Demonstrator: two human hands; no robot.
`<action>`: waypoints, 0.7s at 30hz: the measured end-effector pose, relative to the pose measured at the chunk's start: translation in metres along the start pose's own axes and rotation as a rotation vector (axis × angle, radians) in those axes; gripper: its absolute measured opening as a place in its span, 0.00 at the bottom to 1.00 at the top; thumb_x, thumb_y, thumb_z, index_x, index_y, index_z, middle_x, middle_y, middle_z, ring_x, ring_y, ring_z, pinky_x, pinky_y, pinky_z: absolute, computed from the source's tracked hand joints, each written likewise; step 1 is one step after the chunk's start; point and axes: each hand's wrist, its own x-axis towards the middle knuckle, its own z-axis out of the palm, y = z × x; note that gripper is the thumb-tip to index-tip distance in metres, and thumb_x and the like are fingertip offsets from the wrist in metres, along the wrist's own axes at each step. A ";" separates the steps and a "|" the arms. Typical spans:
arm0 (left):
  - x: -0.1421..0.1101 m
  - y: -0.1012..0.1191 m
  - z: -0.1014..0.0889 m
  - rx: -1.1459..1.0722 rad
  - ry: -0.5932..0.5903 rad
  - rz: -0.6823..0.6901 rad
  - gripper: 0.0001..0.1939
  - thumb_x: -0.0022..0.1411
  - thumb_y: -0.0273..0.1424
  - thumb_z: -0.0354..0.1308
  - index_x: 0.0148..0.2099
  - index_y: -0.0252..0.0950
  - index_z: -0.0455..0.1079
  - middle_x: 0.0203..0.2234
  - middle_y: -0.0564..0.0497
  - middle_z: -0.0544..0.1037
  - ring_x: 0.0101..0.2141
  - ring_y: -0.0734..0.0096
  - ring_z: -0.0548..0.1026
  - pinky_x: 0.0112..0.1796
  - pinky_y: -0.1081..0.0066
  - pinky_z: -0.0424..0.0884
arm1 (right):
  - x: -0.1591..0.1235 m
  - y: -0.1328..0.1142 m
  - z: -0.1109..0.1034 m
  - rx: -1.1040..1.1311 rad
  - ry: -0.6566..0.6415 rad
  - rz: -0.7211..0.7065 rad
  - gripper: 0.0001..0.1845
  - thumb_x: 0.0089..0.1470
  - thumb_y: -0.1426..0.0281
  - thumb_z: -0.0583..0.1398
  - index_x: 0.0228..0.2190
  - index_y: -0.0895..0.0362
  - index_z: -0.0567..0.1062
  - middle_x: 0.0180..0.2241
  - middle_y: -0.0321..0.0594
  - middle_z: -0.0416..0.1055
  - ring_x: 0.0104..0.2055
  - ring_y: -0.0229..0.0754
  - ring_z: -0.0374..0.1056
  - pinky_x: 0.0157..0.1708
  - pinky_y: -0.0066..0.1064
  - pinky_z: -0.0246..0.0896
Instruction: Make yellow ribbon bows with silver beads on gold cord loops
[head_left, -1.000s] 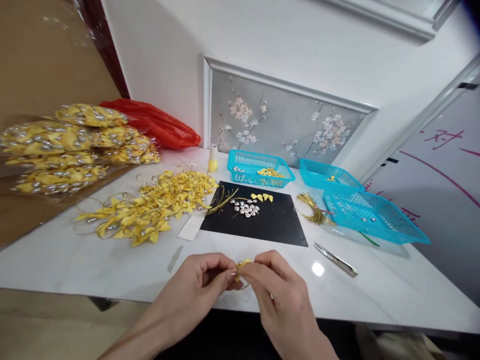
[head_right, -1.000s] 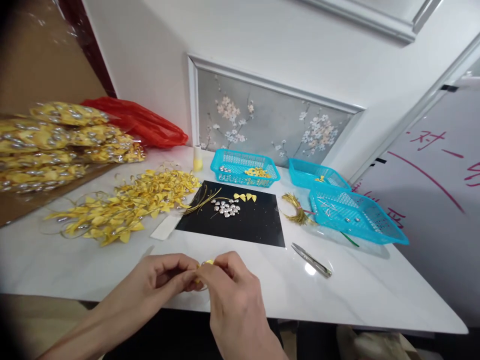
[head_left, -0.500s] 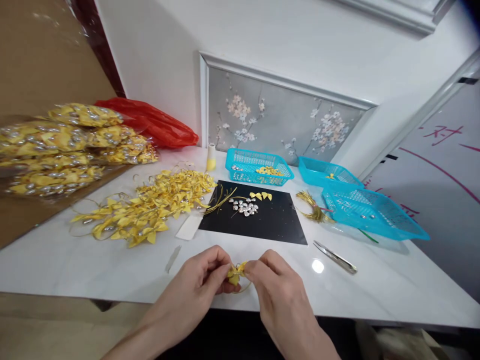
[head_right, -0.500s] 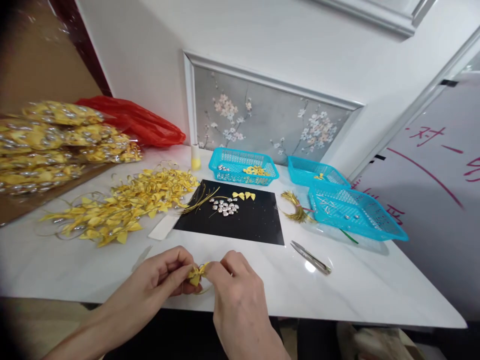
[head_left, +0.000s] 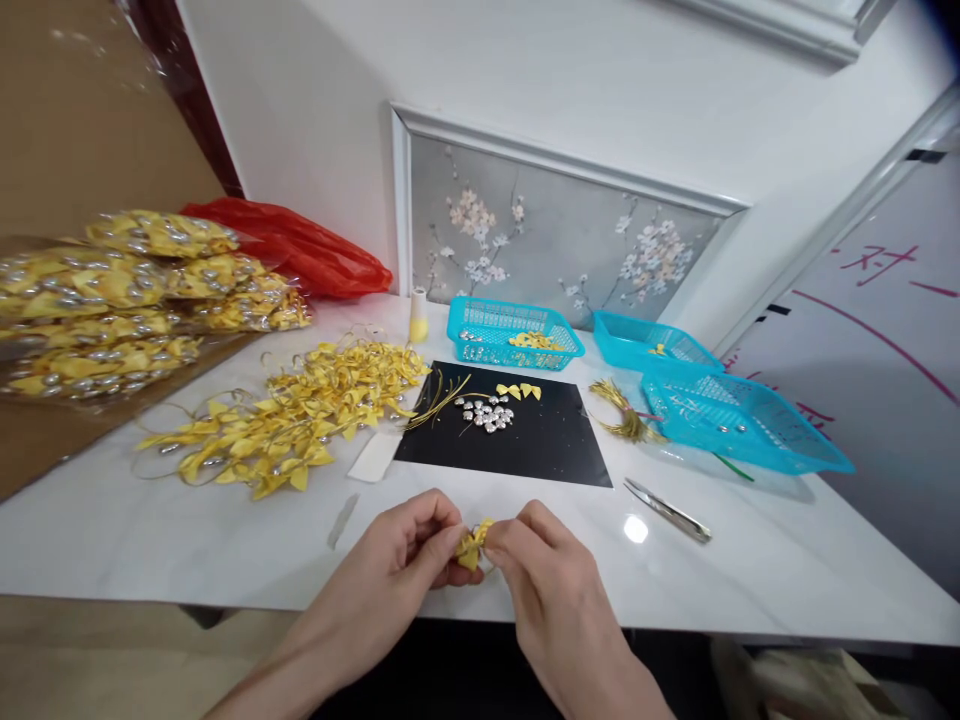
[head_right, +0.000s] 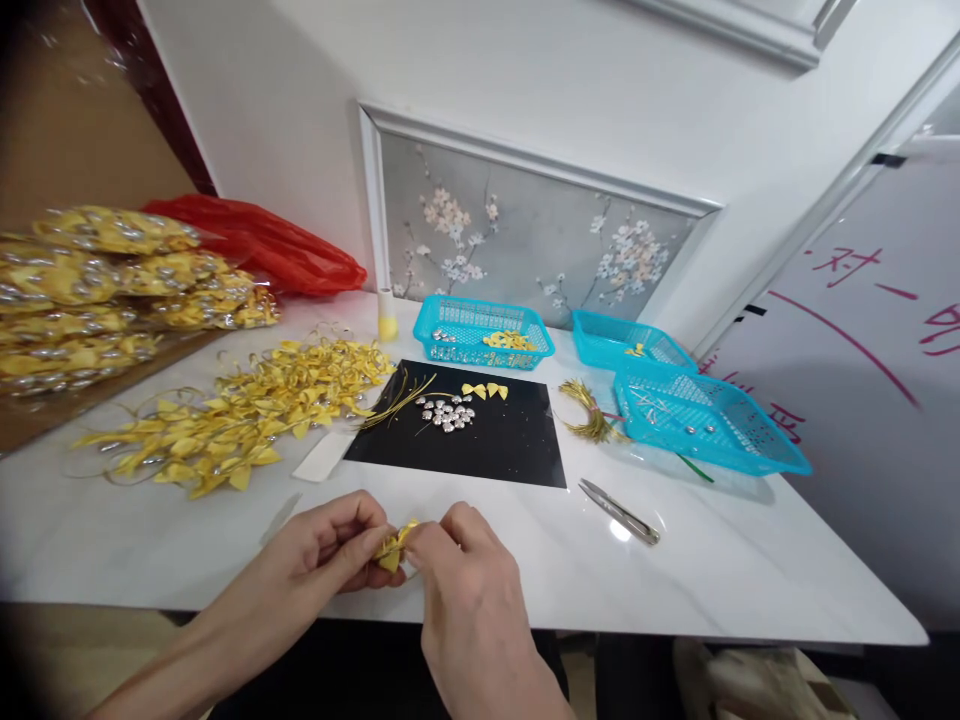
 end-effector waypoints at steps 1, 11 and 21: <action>0.001 0.000 0.000 0.004 -0.009 0.000 0.15 0.62 0.43 0.60 0.31 0.37 0.67 0.27 0.55 0.74 0.33 0.68 0.75 0.43 0.63 0.76 | 0.000 0.001 0.000 0.035 0.003 0.013 0.14 0.65 0.75 0.50 0.33 0.54 0.74 0.29 0.36 0.64 0.28 0.38 0.66 0.30 0.28 0.62; 0.006 -0.007 0.009 0.096 0.040 0.064 0.13 0.62 0.41 0.60 0.31 0.37 0.70 0.24 0.55 0.74 0.30 0.68 0.72 0.35 0.69 0.70 | 0.001 -0.013 0.005 -0.022 0.110 -0.017 0.10 0.63 0.78 0.51 0.36 0.54 0.69 0.30 0.35 0.73 0.28 0.41 0.72 0.28 0.30 0.63; 0.007 -0.009 0.007 0.121 0.043 0.052 0.13 0.62 0.39 0.58 0.30 0.37 0.68 0.22 0.56 0.72 0.27 0.69 0.69 0.32 0.69 0.66 | 0.003 -0.012 0.004 0.011 0.250 -0.076 0.13 0.61 0.78 0.53 0.33 0.53 0.74 0.36 0.40 0.72 0.30 0.40 0.72 0.27 0.28 0.66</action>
